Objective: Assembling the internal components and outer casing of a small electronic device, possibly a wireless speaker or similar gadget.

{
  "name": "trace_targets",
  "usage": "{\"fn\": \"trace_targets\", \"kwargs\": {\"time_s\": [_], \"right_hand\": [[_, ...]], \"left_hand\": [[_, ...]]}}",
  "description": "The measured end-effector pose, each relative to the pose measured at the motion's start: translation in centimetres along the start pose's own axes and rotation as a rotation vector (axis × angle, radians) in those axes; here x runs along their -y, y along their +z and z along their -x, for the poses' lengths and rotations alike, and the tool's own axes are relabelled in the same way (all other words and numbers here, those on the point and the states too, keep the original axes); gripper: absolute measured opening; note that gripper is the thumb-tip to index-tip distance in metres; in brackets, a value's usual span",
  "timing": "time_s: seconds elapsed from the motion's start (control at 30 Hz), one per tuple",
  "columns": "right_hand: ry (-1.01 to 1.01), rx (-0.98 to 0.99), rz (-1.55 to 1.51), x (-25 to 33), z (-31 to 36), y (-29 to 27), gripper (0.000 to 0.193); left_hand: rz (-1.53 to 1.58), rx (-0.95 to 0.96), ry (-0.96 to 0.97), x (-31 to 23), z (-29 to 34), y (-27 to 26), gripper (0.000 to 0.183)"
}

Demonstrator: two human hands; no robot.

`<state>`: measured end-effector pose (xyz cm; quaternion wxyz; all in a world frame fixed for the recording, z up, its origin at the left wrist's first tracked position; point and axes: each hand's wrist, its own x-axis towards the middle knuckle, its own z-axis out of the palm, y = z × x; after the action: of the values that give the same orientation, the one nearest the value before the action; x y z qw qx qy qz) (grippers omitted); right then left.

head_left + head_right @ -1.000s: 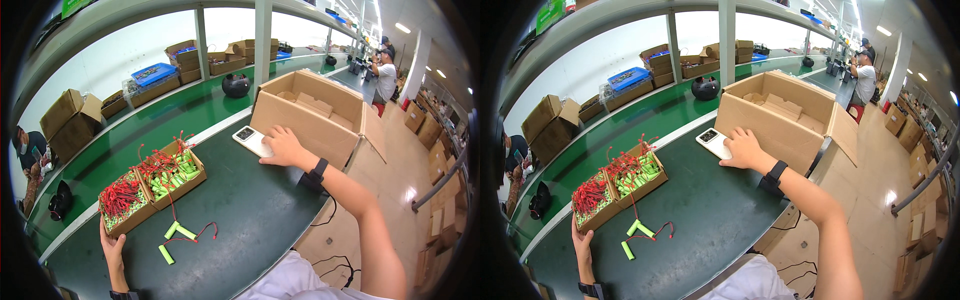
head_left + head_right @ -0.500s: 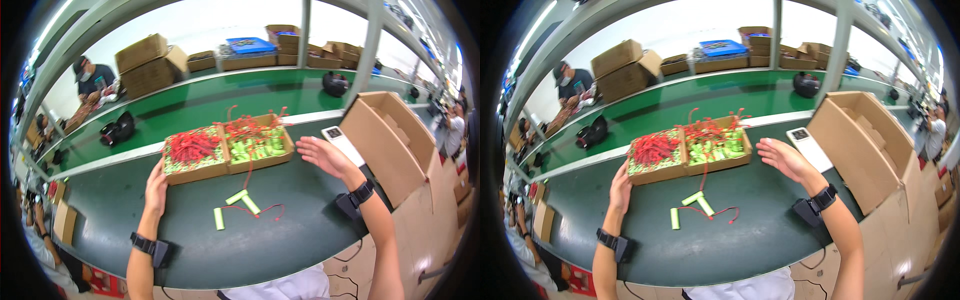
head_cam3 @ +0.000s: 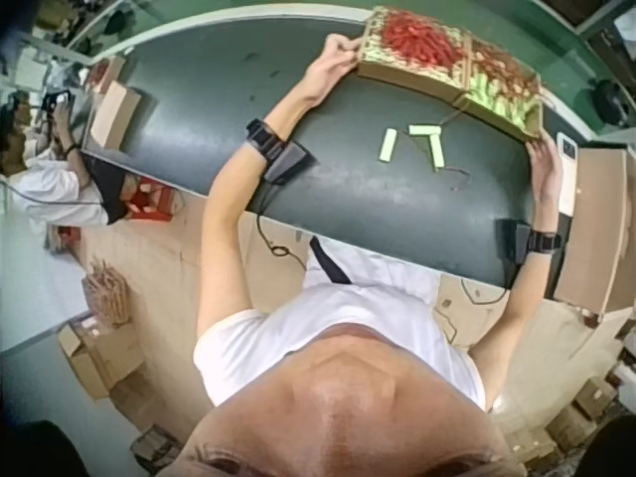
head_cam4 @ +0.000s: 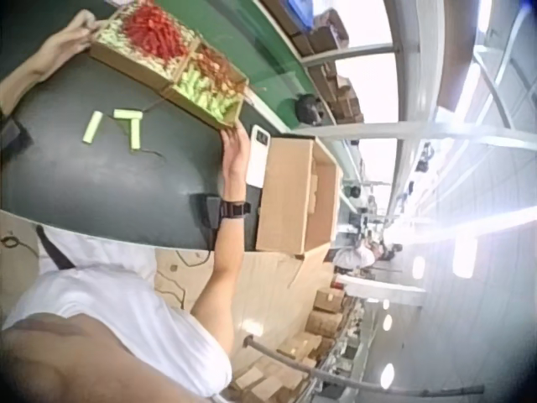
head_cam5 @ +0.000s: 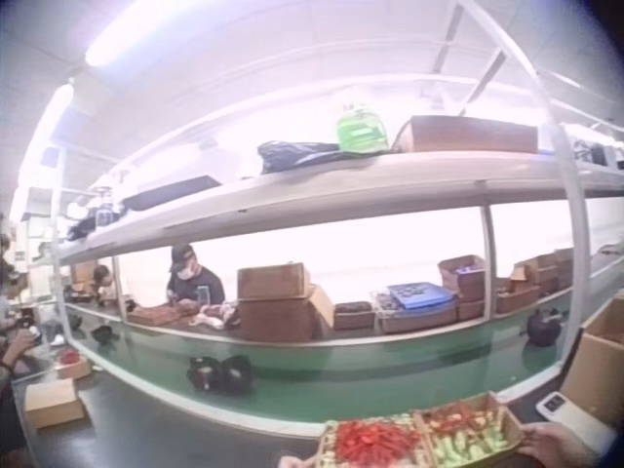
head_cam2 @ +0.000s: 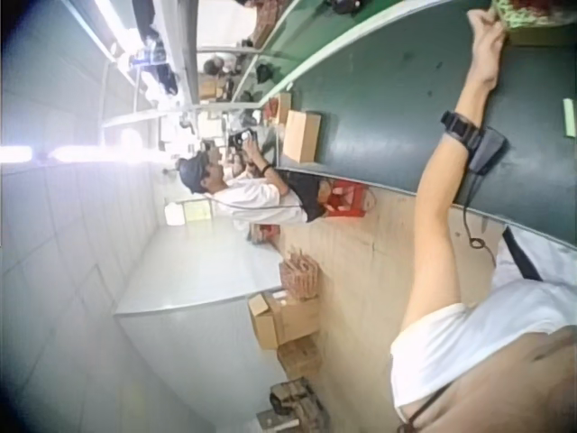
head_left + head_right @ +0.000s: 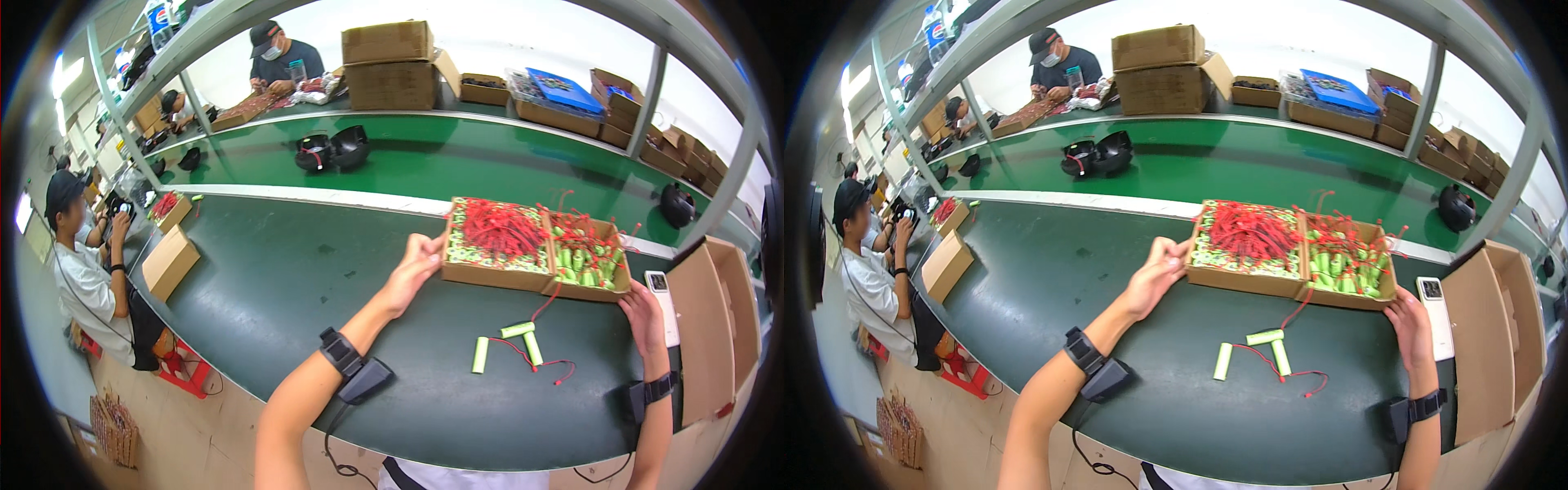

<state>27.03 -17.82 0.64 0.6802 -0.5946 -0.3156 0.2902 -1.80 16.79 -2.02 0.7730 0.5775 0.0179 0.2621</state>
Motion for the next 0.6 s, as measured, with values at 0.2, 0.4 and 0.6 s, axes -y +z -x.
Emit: {"fn": "trace_targets", "kwargs": {"time_s": [0.2,0.4,0.6], "right_hand": [[-0.151,-0.344,0.456,4.6,1.2,0.3,0.034],[-0.467,0.107,0.514,16.3,-1.1,15.7,0.026],[-0.698,0.595,1.088,17.1,-12.5,34.8,0.042]], "left_hand": [[0.028,-0.197,0.011,-0.3,-0.5,0.2,0.012],[-0.132,-0.388,-0.025,-2.7,1.4,-2.5,0.011],[-0.154,-0.461,-0.042,-3.3,3.3,-4.1,0.01]]}}
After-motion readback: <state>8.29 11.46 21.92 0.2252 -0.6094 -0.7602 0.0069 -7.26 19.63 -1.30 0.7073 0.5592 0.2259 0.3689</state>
